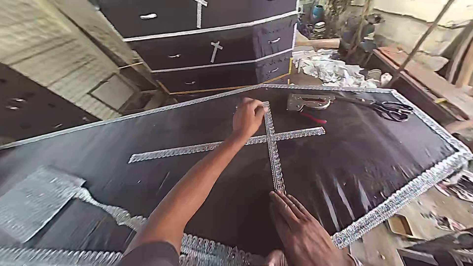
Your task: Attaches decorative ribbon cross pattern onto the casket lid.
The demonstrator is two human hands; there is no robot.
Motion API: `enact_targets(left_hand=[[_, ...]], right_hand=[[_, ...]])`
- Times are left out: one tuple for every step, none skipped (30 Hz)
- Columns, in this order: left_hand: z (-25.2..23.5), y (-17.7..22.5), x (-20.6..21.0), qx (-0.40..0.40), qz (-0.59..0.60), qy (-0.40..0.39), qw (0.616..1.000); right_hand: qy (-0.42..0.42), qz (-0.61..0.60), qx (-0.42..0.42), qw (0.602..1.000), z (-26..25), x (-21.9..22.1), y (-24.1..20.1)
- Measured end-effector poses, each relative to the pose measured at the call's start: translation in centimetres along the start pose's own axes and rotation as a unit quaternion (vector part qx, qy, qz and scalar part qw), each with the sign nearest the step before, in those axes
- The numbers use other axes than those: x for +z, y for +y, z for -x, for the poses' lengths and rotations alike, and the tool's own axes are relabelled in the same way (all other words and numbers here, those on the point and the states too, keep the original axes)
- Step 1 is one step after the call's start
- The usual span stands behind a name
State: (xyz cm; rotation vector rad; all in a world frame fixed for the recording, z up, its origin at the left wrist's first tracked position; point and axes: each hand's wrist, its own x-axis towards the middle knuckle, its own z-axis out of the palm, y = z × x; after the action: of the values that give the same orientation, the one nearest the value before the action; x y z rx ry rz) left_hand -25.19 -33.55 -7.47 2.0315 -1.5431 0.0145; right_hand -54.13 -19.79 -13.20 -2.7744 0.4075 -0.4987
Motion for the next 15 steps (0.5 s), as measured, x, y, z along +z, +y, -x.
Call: enact_targets(left_hand=[[2.7,1.0,-1.0,0.024,0.000,-0.034,0.999],[5.6,2.1,-1.7,0.045,-0.003,-0.077,0.996],[8.4,3.0,-2.1,0.076,-0.009,-0.118,0.990],[11.2,3.8,-2.2,0.112,-0.008,-0.151,0.982],[14.0,4.3,-2.3,0.140,-0.006,-0.181,0.973],[16.5,4.7,-2.2,0.158,-0.010,-0.206,0.966],[18.7,4.9,-2.1,0.173,-0.013,-0.218,0.960],[20.5,5.0,-2.0,0.190,-0.017,-0.213,0.958],[22.0,5.0,-1.8,0.207,-0.021,-0.198,0.958],[23.2,5.0,-1.7,0.219,-0.023,-0.186,0.958],[24.2,4.9,-1.7,0.224,-0.019,-0.180,0.958],[25.1,4.9,-1.8,0.224,-0.012,-0.174,0.959],[25.8,5.0,-1.9,0.218,-0.007,-0.164,0.962],[26.5,5.4,-2.2,0.204,0.000,-0.159,0.966],[27.2,5.9,-2.5,0.187,0.008,-0.160,0.969]], right_hand=[[-0.005,-0.023,-0.007,1.000,0.3,0.0,-0.3],[-0.007,-0.034,-0.015,0.999,0.6,0.0,-0.4],[-0.005,-0.036,-0.023,0.999,0.8,0.0,-0.6],[-0.002,-0.038,-0.028,0.999,1.0,0.0,-0.7],[0.003,-0.040,-0.036,0.999,1.2,-0.1,-0.7],[0.011,-0.041,-0.045,0.998,1.5,-0.1,-0.6],[0.021,-0.048,-0.057,0.997,1.8,-0.1,-0.4],[0.027,-0.072,-0.072,0.994,2.1,-0.2,-0.2],[0.025,-0.112,-0.091,0.989,2.6,-0.2,0.0],[0.020,-0.157,-0.113,0.981,3.0,-0.5,0.2],[0.014,-0.200,-0.137,0.970,3.3,-0.8,0.5],[0.019,-0.231,-0.157,0.960,3.6,-1.2,0.9],[0.039,-0.237,-0.162,0.957,3.8,-1.8,1.5],[0.077,-0.200,-0.150,0.965,3.9,-2.8,2.5],[0.124,-0.133,-0.122,0.976,3.9,-4.2,3.9]])
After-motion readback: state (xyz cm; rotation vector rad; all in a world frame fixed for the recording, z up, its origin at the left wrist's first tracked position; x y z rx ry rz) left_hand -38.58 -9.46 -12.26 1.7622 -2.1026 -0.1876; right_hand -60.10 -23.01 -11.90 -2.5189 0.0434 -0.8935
